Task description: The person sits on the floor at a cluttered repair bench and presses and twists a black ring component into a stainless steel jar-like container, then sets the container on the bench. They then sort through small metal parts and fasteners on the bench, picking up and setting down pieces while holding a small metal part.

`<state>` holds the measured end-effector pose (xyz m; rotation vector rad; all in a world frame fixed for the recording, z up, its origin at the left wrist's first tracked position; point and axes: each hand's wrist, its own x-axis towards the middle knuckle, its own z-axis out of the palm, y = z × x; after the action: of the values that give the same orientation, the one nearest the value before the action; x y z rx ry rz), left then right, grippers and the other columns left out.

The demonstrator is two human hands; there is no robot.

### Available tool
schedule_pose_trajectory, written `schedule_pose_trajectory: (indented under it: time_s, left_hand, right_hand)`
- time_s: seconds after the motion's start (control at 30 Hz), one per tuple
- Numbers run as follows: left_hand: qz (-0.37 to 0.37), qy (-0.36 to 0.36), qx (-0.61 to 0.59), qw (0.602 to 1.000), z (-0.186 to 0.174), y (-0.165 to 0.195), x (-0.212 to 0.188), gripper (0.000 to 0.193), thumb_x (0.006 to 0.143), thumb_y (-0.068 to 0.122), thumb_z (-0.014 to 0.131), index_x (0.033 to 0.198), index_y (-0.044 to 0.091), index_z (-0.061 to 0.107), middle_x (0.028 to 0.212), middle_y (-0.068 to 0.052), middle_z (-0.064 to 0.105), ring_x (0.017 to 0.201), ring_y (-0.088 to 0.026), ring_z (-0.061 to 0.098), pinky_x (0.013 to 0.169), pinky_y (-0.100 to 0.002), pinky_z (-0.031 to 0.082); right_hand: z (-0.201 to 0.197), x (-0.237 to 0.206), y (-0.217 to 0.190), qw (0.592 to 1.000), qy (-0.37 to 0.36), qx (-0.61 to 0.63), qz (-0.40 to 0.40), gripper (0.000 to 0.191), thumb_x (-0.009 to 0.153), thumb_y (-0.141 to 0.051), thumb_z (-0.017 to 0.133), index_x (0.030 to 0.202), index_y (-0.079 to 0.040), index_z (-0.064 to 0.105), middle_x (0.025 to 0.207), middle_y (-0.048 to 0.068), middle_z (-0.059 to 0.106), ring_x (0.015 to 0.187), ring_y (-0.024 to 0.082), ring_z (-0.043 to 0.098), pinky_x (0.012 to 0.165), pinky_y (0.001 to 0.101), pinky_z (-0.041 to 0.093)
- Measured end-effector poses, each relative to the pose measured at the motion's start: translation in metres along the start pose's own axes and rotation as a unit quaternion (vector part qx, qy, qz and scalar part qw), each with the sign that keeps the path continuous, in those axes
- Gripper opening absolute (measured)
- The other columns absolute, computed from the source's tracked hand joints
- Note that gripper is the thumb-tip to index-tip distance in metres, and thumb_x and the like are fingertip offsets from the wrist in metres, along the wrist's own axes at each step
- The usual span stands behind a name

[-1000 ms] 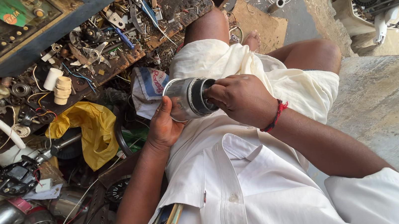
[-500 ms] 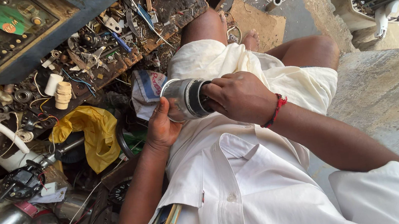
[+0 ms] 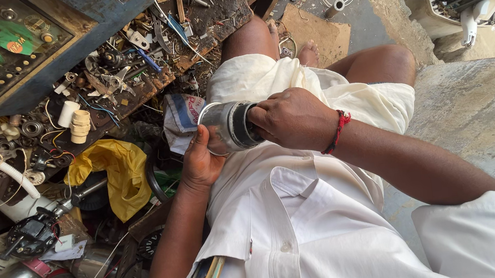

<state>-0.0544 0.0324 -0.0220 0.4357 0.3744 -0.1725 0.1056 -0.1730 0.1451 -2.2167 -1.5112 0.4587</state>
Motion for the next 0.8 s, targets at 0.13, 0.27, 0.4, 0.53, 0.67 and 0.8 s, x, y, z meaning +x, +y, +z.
schedule_pose_trajectory:
  time_s: [0.13,0.27,0.4,0.53,0.67,0.8]
  left_hand:
    - [-0.003,-0.018,-0.010,1.000,0.0009,-0.0002,0.0008,0.049,0.109,0.043,0.055,0.135,0.002,0.061,0.132,-0.009,0.068,0.124,-0.023,0.063,0.110,-0.042,0.048]
    - [-0.005,-0.010,-0.015,1.000,0.0033,0.0007,0.0011,0.049,0.108,0.042,0.056,0.137,0.003,0.060,0.132,-0.008,0.068,0.124,-0.022,0.062,0.110,-0.042,0.048]
    - [-0.004,-0.021,-0.001,1.000,0.0057,0.0021,0.0002,0.051,0.107,0.044,0.055,0.137,0.003,0.060,0.131,-0.008,0.069,0.124,-0.022,0.063,0.109,-0.041,0.048]
    - [-0.009,-0.008,-0.003,1.000,0.0069,0.0025,-0.0007,0.051,0.108,0.044,0.055,0.137,0.003,0.059,0.130,-0.008,0.068,0.123,-0.022,0.063,0.108,-0.042,0.049]
    - [-0.015,-0.003,0.006,1.000,0.0065,0.0017,-0.0015,0.052,0.107,0.046,0.055,0.138,0.004,0.058,0.130,-0.007,0.067,0.122,-0.021,0.062,0.107,-0.042,0.049]
    - [-0.020,-0.019,0.021,0.999,0.0059,0.0010,-0.0028,0.054,0.107,0.047,0.055,0.138,0.003,0.057,0.130,-0.008,0.067,0.122,-0.022,0.062,0.108,-0.042,0.049]
  right_hand:
    - [-0.0015,-0.0010,-0.0024,1.000,-0.005,-0.015,0.001,0.022,0.084,-0.022,0.072,0.088,-0.005,0.060,0.079,0.013,0.067,0.076,0.033,0.071,0.069,0.0451,0.056]
    - [-0.0040,0.0020,-0.0008,1.000,0.001,-0.017,-0.011,0.024,0.085,-0.026,0.073,0.088,-0.006,0.060,0.079,0.012,0.067,0.074,0.033,0.070,0.066,0.0454,0.056]
    - [-0.0049,0.0038,0.0014,0.999,0.006,-0.034,-0.036,0.026,0.084,-0.027,0.073,0.087,-0.006,0.060,0.078,0.010,0.067,0.073,0.032,0.070,0.063,0.0449,0.056]
    - [-0.0038,0.0055,0.0042,0.996,-0.006,-0.053,-0.070,0.023,0.084,-0.026,0.073,0.084,-0.008,0.059,0.076,0.009,0.067,0.070,0.029,0.070,0.062,0.0442,0.056]
    - [-0.0021,0.0038,0.0043,0.996,-0.001,-0.054,-0.066,0.024,0.084,-0.027,0.072,0.085,-0.007,0.059,0.075,0.010,0.066,0.068,0.029,0.070,0.060,0.0441,0.055]
    - [-0.0005,0.0007,0.0005,0.999,-0.012,-0.034,-0.033,0.025,0.090,-0.028,0.070,0.086,-0.007,0.059,0.074,0.011,0.066,0.068,0.032,0.070,0.061,0.0455,0.055]
